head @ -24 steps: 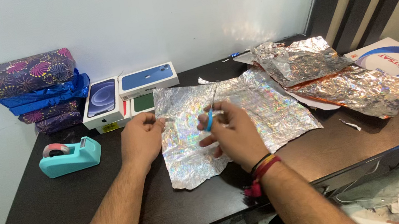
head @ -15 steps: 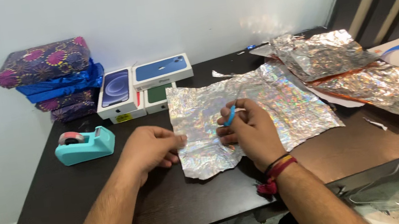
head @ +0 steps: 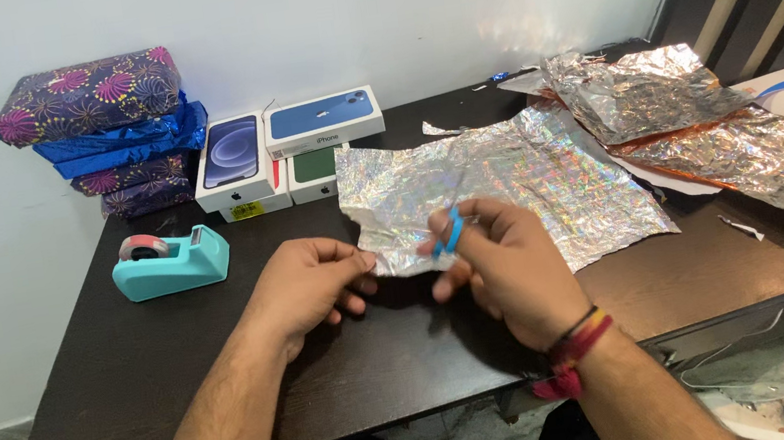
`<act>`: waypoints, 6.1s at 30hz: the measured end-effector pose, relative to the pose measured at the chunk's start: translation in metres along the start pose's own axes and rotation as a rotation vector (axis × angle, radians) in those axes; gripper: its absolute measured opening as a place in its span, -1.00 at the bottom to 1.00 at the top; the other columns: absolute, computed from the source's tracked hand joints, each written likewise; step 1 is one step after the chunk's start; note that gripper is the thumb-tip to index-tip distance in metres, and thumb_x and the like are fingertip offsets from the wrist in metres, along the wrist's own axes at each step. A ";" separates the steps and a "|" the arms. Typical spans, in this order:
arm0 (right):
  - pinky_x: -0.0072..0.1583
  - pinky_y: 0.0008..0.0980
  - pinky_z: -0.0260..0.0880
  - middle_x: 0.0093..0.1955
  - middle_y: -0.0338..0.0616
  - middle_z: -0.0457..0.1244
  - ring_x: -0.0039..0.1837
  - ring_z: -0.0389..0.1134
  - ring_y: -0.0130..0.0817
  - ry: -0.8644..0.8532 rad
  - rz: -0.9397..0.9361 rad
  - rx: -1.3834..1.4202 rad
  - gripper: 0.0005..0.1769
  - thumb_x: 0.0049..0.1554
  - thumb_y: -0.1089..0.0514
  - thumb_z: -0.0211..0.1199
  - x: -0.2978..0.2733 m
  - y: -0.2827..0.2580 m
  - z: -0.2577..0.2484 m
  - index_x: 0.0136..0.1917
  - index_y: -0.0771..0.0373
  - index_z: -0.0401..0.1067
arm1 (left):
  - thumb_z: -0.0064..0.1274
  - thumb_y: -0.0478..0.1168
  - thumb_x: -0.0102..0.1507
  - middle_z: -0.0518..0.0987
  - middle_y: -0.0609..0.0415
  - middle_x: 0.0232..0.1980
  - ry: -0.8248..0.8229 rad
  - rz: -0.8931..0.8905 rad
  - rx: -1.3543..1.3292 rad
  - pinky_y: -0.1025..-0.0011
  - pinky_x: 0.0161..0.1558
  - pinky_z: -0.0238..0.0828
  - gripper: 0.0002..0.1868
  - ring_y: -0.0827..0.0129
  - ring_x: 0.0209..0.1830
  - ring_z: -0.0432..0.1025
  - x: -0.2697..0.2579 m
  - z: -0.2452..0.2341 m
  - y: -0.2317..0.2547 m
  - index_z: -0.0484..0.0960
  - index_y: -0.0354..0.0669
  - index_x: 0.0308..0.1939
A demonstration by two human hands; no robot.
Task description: The person cuts a sheet of shiny wrapping paper with scissors, places a phone box on it, folds the paper around the box, and secures the folds with tape. The wrapped box is set aside, and the person begins wrapping a second phone box in the same way.
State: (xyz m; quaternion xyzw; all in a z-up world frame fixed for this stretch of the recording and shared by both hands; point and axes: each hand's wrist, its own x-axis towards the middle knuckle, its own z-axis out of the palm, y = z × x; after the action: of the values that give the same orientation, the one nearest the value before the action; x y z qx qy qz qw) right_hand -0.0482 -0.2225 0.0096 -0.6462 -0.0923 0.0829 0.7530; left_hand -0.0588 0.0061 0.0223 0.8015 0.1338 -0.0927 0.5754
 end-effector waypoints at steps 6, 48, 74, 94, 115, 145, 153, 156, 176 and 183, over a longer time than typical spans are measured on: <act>-0.53 -0.61 0.08 -0.18 0.05 0.42 -0.42 0.37 -0.46 -0.219 0.389 0.155 -0.47 0.16 -0.18 0.24 -0.022 -0.004 0.013 -0.01 0.40 0.46 | 0.22 -0.14 0.20 0.67 0.05 -0.36 0.081 0.042 -0.135 0.53 -0.50 0.30 -0.77 0.49 -0.51 0.49 0.002 0.003 0.002 0.74 -0.25 -0.23; -0.53 -0.62 0.06 -0.28 0.03 0.43 -0.47 0.32 -0.48 -0.427 0.632 0.208 -0.36 0.19 -0.31 0.16 -0.039 0.002 0.049 -0.08 0.41 0.46 | 0.21 -0.18 0.23 0.56 0.13 -0.52 -0.075 0.064 -0.047 0.59 -0.56 0.27 -0.77 0.55 -0.60 0.39 -0.007 -0.024 -0.021 0.69 -0.31 -0.37; -0.47 -0.61 0.00 -0.21 -0.19 0.37 -0.44 0.19 -0.61 -0.417 0.531 0.002 -0.64 0.20 -0.12 0.19 -0.022 -0.001 0.071 0.04 0.20 0.48 | 0.05 -0.23 0.30 0.60 0.11 -0.51 -0.187 0.107 -0.186 0.64 -0.53 0.34 -0.81 0.59 -0.59 0.44 -0.009 -0.031 -0.027 0.64 -0.27 -0.35; -0.46 -0.61 -0.04 -0.28 -0.27 0.35 -0.44 0.14 -0.62 -0.428 0.467 -0.126 -0.63 0.18 -0.13 0.25 -0.005 -0.010 0.073 -0.06 0.25 0.51 | 0.02 -0.24 0.31 0.63 0.10 -0.48 -0.230 0.109 -0.259 0.63 -0.50 0.34 -0.80 0.58 -0.57 0.45 -0.007 -0.038 -0.028 0.67 -0.28 -0.32; -0.45 -0.58 -0.02 -0.31 -0.26 0.33 -0.45 0.13 -0.60 -0.384 0.439 -0.265 -0.62 0.13 -0.11 0.35 -0.009 -0.005 0.075 -0.08 0.28 0.52 | 0.10 -0.16 0.30 0.55 0.10 -0.47 0.028 0.183 -0.297 0.58 -0.53 0.36 -0.75 0.55 -0.60 0.39 -0.010 -0.024 -0.033 0.65 -0.31 -0.32; -0.52 -0.63 -0.12 -0.33 -0.13 0.38 -0.51 0.14 -0.64 -0.577 0.484 0.035 -0.66 0.15 -0.03 0.32 0.017 0.000 0.050 -0.08 0.33 0.51 | -0.13 0.04 0.35 0.56 -0.03 -0.45 0.011 0.089 -0.438 0.51 -0.53 0.47 -0.52 0.38 -0.57 0.52 -0.011 -0.030 -0.027 0.56 -0.37 -0.32; -0.46 -0.63 -0.03 -0.33 -0.13 0.38 -0.46 0.18 -0.63 -0.457 0.270 -0.133 -0.71 0.13 0.02 0.36 0.029 -0.022 -0.004 -0.06 0.32 0.54 | 0.04 0.21 0.30 0.50 -0.04 -0.46 0.154 0.032 -0.267 0.51 -0.58 0.50 -0.41 0.36 -0.63 0.53 -0.009 -0.019 -0.015 0.50 -0.37 -0.29; -0.43 -0.61 0.01 -0.33 -0.16 0.40 -0.46 0.15 -0.64 -0.451 0.164 -0.232 -0.71 0.10 0.02 0.38 0.035 -0.023 -0.004 -0.08 0.31 0.54 | -0.02 0.26 0.28 0.52 -0.04 -0.47 0.179 0.007 -0.255 0.52 -0.57 0.53 -0.35 0.37 -0.61 0.55 -0.010 -0.017 -0.012 0.54 -0.40 -0.22; -0.30 -0.60 0.24 -0.33 -0.25 0.42 -0.34 0.28 -0.60 -0.085 0.013 -0.451 -0.64 0.08 -0.04 0.42 0.051 -0.013 -0.021 -0.11 0.33 0.58 | 0.09 0.09 0.35 0.66 -0.07 -0.25 0.205 -0.003 -0.259 0.33 -0.22 0.58 -0.47 0.37 -0.30 0.56 -0.006 -0.012 -0.011 0.67 -0.45 -0.21; -0.35 -0.47 0.30 -0.34 -0.18 0.41 -0.36 0.34 -0.52 0.023 -0.015 -0.625 -0.62 0.04 -0.03 0.42 0.055 -0.004 -0.039 -0.09 0.35 0.55 | 0.26 -0.25 0.13 0.73 -0.08 -0.16 -0.061 0.042 -0.338 0.37 -0.20 0.61 -0.56 0.31 -0.23 0.62 -0.011 -0.023 -0.003 0.66 -0.46 0.04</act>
State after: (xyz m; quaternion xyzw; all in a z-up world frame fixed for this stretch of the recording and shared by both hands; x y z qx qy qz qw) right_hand 0.0151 -0.2471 0.0093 -0.8468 -0.1095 0.0378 0.5192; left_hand -0.0706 0.0278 0.0306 0.6928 0.1131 -0.0809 0.7076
